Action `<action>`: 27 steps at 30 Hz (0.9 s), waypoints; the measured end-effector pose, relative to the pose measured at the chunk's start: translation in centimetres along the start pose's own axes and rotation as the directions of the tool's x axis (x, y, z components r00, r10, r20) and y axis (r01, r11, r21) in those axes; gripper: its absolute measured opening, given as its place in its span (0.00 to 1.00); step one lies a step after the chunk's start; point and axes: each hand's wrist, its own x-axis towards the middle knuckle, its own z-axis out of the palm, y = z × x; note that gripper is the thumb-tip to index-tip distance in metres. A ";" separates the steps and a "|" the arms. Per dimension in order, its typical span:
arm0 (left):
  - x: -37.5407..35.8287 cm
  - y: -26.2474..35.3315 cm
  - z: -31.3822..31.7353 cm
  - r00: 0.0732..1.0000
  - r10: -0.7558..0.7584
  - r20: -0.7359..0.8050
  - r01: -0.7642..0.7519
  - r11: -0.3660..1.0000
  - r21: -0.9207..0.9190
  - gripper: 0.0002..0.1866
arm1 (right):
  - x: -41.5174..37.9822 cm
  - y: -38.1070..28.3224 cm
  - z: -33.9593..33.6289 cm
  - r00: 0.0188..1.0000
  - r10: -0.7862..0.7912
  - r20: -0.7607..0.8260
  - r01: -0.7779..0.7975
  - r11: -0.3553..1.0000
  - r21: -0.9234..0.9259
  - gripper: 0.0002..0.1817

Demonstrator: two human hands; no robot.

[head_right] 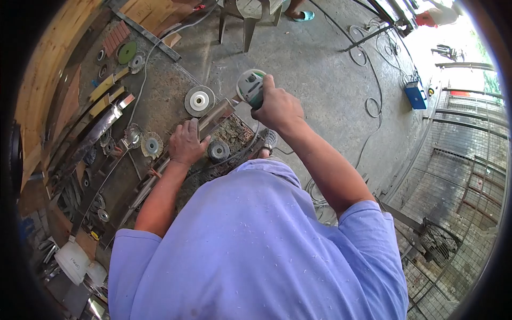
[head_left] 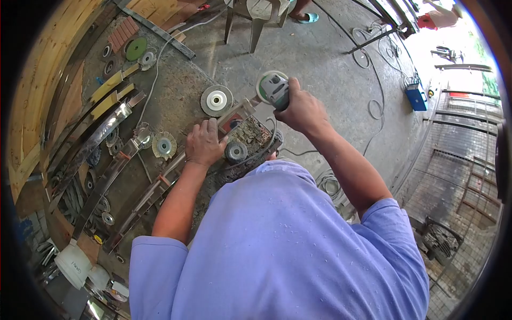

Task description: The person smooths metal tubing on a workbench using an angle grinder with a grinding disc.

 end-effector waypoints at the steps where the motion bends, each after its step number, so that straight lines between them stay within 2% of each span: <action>1: 0.1 0.0 -0.1 1.000 -0.003 0.015 0.003 1.000 0.000 0.37 | 0.1 -0.3 0.3 1.000 -0.011 -0.011 0.011 1.000 -0.007 0.45; 5: -0.1 -0.2 0.1 0.999 0.027 -0.028 -0.027 1.000 -0.010 0.37 | -0.5 -1.6 1.0 0.999 -0.041 -0.003 0.041 0.999 -0.023 0.44; 8: -0.1 -0.2 0.2 0.999 0.021 -0.026 -0.021 1.000 -0.020 0.37 | -1.4 -2.5 2.2 0.998 -0.040 -0.039 0.036 0.994 -0.101 0.43; 15: -0.2 -0.3 -0.1 1.000 0.017 0.001 -0.017 0.999 -0.030 0.37 | -0.8 -3.4 3.5 0.994 0.016 -0.104 -0.018 1.000 -0.014 0.40; 23: -0.2 -0.2 0.3 1.000 0.014 0.008 -0.013 0.999 -0.037 0.37 | -1.8 -3.2 3.2 0.994 0.087 -0.067 -0.085 0.996 0.038 0.43; 27: -0.1 -0.4 -0.1 1.000 0.010 0.002 -0.010 0.999 -0.036 0.37 | -0.7 -2.4 3.1 0.982 0.124 -0.142 -0.118 0.992 0.055 0.46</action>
